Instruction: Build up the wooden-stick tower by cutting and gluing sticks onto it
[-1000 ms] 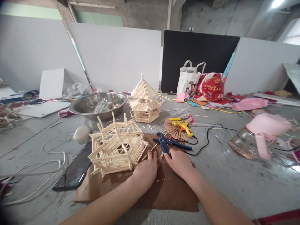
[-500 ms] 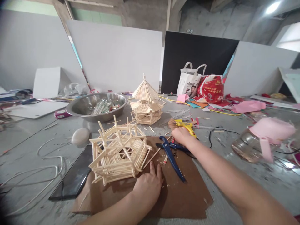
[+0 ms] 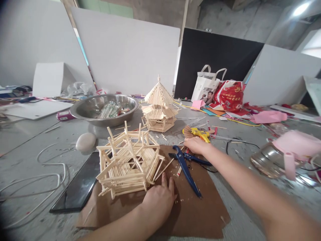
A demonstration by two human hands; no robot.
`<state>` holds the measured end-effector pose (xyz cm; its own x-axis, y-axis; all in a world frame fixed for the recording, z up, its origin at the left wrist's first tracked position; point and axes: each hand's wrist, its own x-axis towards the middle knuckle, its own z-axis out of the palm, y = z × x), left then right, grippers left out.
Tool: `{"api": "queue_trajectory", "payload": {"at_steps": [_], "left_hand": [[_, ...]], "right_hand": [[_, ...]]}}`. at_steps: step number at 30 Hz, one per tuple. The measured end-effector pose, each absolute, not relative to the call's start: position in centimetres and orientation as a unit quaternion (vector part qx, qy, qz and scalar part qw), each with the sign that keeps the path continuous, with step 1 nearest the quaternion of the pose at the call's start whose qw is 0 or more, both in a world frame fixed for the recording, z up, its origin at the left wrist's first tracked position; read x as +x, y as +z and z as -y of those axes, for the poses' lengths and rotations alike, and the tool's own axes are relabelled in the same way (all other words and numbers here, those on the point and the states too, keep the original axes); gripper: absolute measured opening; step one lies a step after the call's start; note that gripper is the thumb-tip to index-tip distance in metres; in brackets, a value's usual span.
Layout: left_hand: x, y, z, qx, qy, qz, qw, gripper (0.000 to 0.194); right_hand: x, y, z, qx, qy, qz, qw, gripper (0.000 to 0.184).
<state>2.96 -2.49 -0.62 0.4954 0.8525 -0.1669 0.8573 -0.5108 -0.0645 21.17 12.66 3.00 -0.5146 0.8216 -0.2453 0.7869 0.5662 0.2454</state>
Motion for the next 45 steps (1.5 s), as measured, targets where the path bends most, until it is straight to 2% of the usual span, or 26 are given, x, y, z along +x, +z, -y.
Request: {"api": "queue_trajectory", "payload": {"at_steps": [10, 15, 18, 22, 24, 27, 29, 32, 35, 39, 45], "left_hand": [[2.9, -0.2, 2.5, 0.863, -0.096, -0.496, 0.020, 0.051], [2.8, 0.1, 2.5, 0.860, -0.096, -0.500, 0.029, 0.050], [2.8, 0.0, 2.4, 0.861, -0.095, -0.498, 0.029, 0.051], [2.8, -0.3, 2.5, 0.860, -0.092, -0.501, 0.031, 0.051], [2.8, -0.4, 2.5, 0.861, -0.091, -0.500, 0.026, 0.049], [2.7, -0.5, 2.5, 0.863, -0.088, -0.497, 0.016, 0.049], [2.7, -0.5, 2.5, 0.866, -0.084, -0.492, 0.012, 0.049], [2.7, -0.5, 2.5, 0.868, -0.079, -0.491, 0.010, 0.049], [2.7, -0.4, 2.5, 0.868, -0.074, -0.492, 0.006, 0.047], [2.7, -0.5, 2.5, 0.865, -0.078, -0.496, 0.009, 0.048], [2.7, -0.6, 2.5, 0.865, -0.087, -0.493, 0.012, 0.047]], "right_hand": [[20.9, 3.4, -12.5, 0.456, 0.032, -0.876, 0.157, 0.027], [21.0, 3.3, -12.6, 0.466, -0.008, -0.875, 0.134, 0.020], [21.2, 3.1, -12.8, 0.480, -0.038, -0.871, 0.098, 0.018], [21.5, 3.3, -12.8, 0.500, -0.099, -0.861, 0.009, 0.012], [21.4, 3.7, -12.6, 0.508, -0.145, -0.848, -0.046, 0.010], [20.9, 4.6, -11.7, 0.511, -0.216, -0.824, -0.116, 0.024], [20.5, 5.2, -11.0, 0.493, -0.330, -0.783, -0.185, 0.027], [19.8, 6.1, -10.1, 0.428, -0.570, -0.637, -0.293, 0.026], [19.3, 6.6, -9.6, 0.398, -0.665, -0.544, -0.323, 0.024], [18.9, 6.5, -9.3, 0.411, -0.634, -0.579, -0.306, 0.022], [19.5, 4.5, -10.6, 0.553, -0.254, -0.777, -0.165, 0.022]]}}
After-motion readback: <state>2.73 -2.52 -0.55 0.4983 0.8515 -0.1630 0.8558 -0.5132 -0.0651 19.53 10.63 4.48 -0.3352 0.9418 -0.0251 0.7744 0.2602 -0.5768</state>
